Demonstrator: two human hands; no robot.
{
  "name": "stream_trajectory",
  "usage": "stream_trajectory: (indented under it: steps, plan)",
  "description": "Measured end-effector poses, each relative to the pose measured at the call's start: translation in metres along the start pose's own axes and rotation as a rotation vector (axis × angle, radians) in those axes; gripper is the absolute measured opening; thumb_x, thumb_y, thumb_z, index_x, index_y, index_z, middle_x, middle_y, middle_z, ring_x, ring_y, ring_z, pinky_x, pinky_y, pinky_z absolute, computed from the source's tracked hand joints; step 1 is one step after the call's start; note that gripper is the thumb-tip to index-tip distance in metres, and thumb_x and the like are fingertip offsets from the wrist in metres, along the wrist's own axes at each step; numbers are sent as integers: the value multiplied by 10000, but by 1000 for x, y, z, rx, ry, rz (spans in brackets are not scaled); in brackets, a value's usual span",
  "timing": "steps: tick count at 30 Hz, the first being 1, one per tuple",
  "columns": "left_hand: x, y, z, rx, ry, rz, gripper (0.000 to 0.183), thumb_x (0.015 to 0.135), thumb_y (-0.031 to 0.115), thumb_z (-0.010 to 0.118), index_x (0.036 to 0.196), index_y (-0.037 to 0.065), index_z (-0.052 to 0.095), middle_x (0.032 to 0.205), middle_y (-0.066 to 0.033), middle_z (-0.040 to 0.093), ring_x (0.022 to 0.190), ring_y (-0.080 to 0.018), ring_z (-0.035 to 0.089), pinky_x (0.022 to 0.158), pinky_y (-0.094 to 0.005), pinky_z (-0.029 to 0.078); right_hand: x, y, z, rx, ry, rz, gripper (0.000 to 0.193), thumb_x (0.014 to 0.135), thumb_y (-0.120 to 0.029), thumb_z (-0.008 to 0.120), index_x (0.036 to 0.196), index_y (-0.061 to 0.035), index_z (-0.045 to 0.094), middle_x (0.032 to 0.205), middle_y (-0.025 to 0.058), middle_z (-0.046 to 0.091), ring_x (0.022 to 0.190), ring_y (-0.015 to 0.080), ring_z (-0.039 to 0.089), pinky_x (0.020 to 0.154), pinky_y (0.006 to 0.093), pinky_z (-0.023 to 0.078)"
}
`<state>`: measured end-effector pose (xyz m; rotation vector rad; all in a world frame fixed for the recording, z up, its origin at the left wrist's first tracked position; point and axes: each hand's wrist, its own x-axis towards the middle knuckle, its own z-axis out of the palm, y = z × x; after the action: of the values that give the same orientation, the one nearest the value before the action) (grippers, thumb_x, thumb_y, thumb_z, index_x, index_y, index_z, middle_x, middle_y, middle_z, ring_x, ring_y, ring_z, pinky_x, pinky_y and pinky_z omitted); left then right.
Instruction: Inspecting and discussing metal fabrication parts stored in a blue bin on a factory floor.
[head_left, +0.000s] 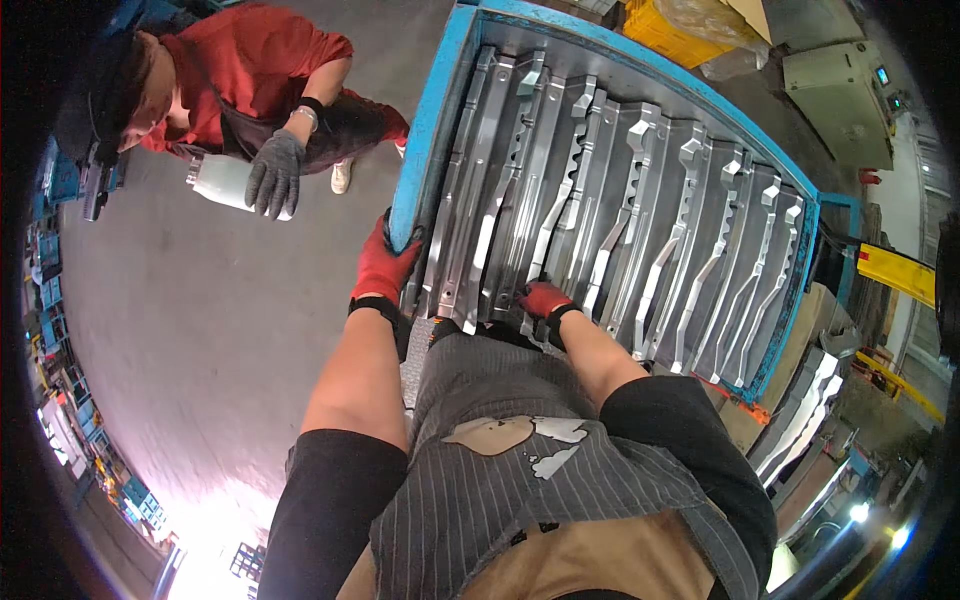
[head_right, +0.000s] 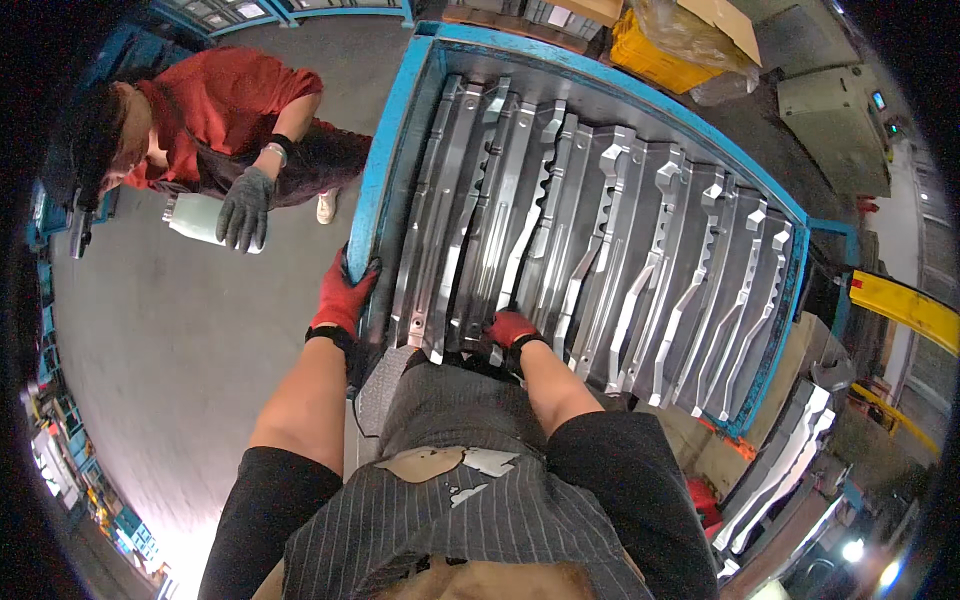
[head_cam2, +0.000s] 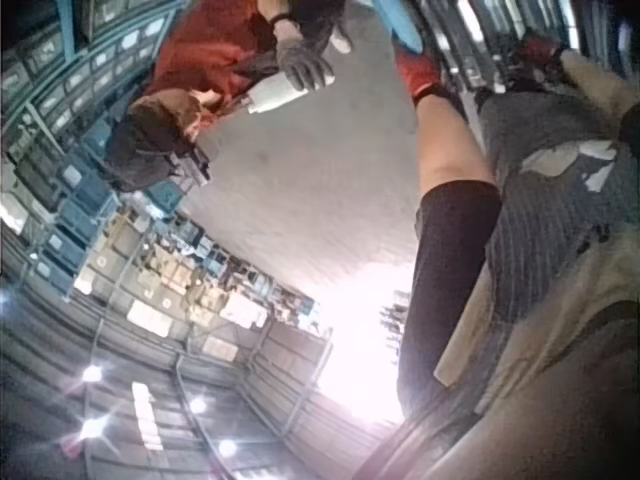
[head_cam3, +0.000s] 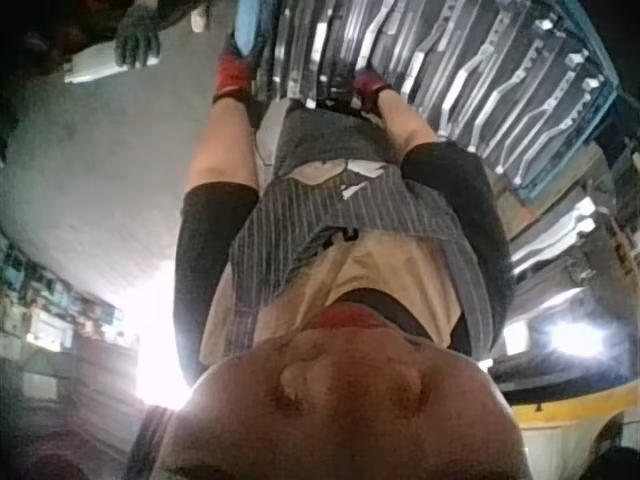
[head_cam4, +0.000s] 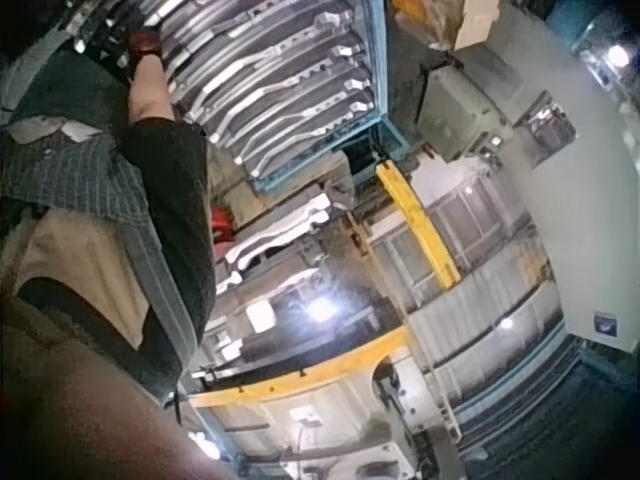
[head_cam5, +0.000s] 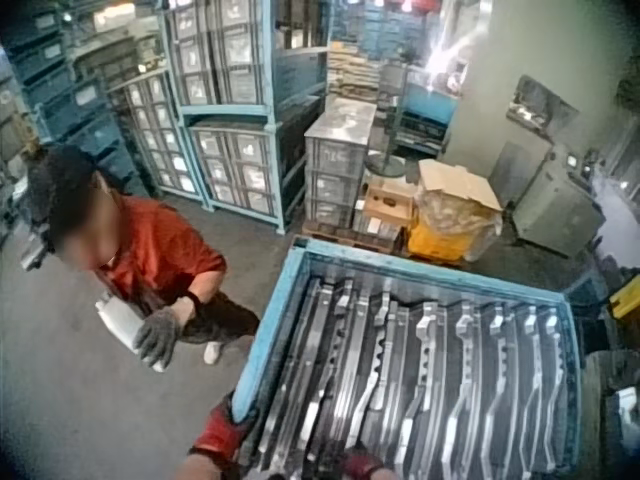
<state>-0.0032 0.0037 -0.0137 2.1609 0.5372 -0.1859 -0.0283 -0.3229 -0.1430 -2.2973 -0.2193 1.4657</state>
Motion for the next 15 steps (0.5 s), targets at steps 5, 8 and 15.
stream_trajectory:
  steps: [5, 8, 15]
  plan:
    - [0, 7, 1, 33, 10, -52, 758, 686, 357, 764, 1308, 85, 427, 1126, -198, 602, 1063, -342, 574, 895, -392, 450, -11, 16, -12, 23, 167, 130, 505, 799, -467, 557, 1036, -29, 631, 1088, 203, 617, 1027, 369, 578, 885, 447, 452]
    - [0, 8, 0, 61, 11, -34, 749, 691, 381, 758, 1297, 81, 436, 1124, -202, 601, 1067, -342, 572, 894, -398, 448, -12, 20, -25, -7, 155, 211, 522, 803, -509, 529, 1014, -50, 660, 1099, 178, 625, 1018, 365, 589, 871, 450, 466]
    - [-3, 11, -4, 28, 1, -2, 726, 711, 420, 735, 1283, 75, 451, 1095, -205, 609, 1037, -345, 584, 881, -396, 445, -10, 4, -25, -81, 155, 354, 586, 807, -556, 519, 1096, -63, 645, 1158, 169, 607, 1074, 347, 576, 923, 458, 441]
